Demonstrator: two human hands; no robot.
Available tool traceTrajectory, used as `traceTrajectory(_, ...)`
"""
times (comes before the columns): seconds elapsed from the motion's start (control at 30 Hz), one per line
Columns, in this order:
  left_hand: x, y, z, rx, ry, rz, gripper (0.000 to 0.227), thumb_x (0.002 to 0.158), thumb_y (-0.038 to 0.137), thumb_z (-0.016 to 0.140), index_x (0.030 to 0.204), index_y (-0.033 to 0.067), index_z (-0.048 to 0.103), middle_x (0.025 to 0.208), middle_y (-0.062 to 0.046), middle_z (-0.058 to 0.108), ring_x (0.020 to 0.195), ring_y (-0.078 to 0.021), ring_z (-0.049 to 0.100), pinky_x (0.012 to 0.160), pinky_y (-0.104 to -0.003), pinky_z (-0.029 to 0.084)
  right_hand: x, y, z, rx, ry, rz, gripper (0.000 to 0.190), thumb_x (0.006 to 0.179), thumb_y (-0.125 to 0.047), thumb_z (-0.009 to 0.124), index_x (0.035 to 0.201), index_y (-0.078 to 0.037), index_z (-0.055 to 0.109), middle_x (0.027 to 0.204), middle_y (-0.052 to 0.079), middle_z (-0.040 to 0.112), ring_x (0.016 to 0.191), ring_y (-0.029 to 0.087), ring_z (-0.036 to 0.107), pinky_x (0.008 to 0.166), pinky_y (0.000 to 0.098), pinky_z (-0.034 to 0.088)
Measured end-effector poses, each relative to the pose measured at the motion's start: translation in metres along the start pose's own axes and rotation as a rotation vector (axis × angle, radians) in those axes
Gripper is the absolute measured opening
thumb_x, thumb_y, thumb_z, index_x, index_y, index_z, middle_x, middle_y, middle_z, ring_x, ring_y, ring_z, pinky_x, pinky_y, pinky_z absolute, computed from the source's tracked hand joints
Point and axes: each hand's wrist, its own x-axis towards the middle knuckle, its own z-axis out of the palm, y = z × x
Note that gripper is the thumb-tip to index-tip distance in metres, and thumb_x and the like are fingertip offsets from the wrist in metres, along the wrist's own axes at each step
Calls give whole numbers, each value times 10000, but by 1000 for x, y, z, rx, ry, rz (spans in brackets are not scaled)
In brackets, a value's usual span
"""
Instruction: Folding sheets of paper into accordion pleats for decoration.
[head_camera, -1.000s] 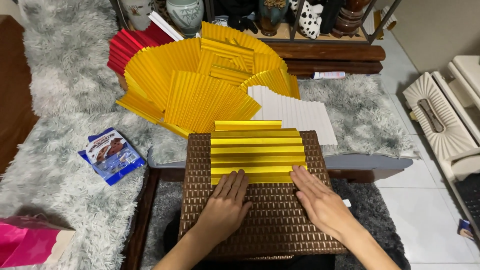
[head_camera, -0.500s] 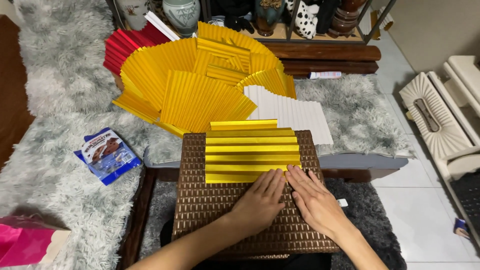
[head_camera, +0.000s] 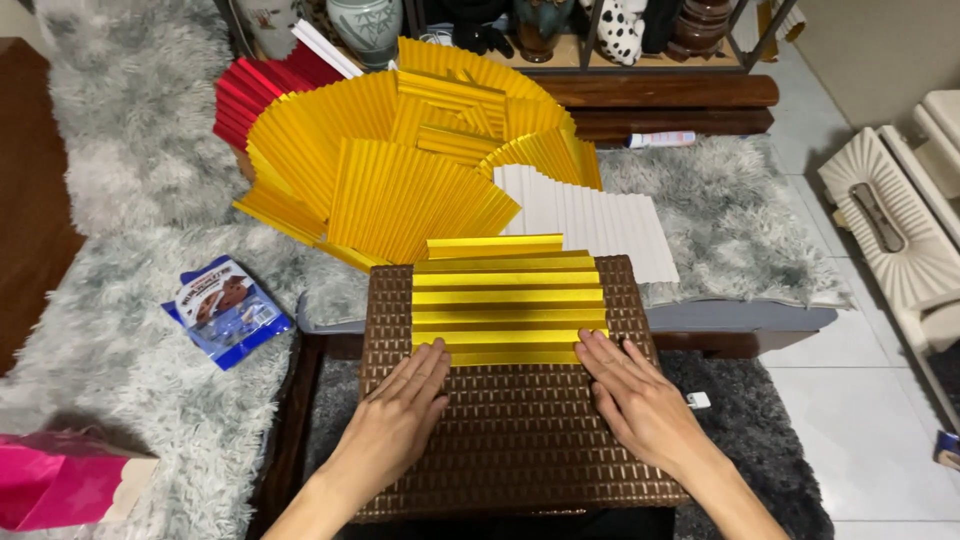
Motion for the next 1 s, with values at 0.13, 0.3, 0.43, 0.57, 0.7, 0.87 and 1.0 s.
traceTrajectory(0.13, 6, -6, 31, 255, 66, 38, 469, 968, 275, 595, 1295, -60, 615, 1391, -184, 617, 1340, -288, 550, 1221, -498, 245, 9, -6, 0, -40, 36, 9, 480, 946, -186, 539, 1387, 2, 552, 1540, 117, 479, 1464, 217, 393, 1222, 422, 268)
traceTrajectory(0.3, 61, 36, 50, 380, -138, 148, 461, 793, -30, 717, 1242, 36, 633, 1258, -150, 666, 1121, -319, 642, 988, -493, 539, 18, 1, 4, -175, 74, 53, 383, 922, -332, 641, 1192, -79, 742, 1260, 61, 594, 966, 198, 565, 875, 339, 469)
traceTrajectory(0.43, 94, 32, 119, 412, 185, 362, 98, 913, 44, 592, 891, 62, 686, 808, -116, 630, 810, -304, 663, 784, -420, 555, 9, 26, 20, -206, 44, 35, 302, 976, -355, 602, 1231, -247, 724, 1052, -47, 562, 1005, 194, 575, 888, 323, 490)
traceTrajectory(0.57, 107, 23, 126, 331, 166, 400, 122, 894, 65, 588, 807, 59, 674, 754, -103, 584, 725, -293, 623, 680, -419, 538, 16, 23, 7, -82, 20, 21, 286, 982, -288, 608, 1216, -186, 736, 1015, -7, 570, 951, 211, 584, 882, 309, 512)
traceTrajectory(0.7, 106, 9, 148, 540, 210, 546, 229, 927, 8, 463, 754, 68, 600, 697, -80, 489, 663, -265, 613, 610, -343, 532, 26, 34, 4, 6, 17, -8, 213, 941, -275, 665, 1072, -149, 775, 1004, 22, 649, 967, 251, 662, 847, 341, 561)
traceTrajectory(0.87, 115, 8, 141, 383, 181, 501, 219, 963, 60, 454, 793, 40, 590, 726, -81, 480, 712, -293, 614, 660, -379, 542, 34, 40, 4, -96, 70, -58, 151, 956, -274, 652, 913, -159, 739, 971, -27, 703, 941, 199, 704, 792, 303, 586)
traceTrajectory(1.0, 111, 13, 114, 366, 178, 502, 202, 1001, 91, 456, 865, 24, 590, 800, -91, 472, 790, -283, 598, 749, -367, 546, 31, 32, 6, -167, 136, -78, 135, 966, -259, 639, 879, -185, 711, 954, -54, 705, 925, 162, 703, 785, 265, 584)
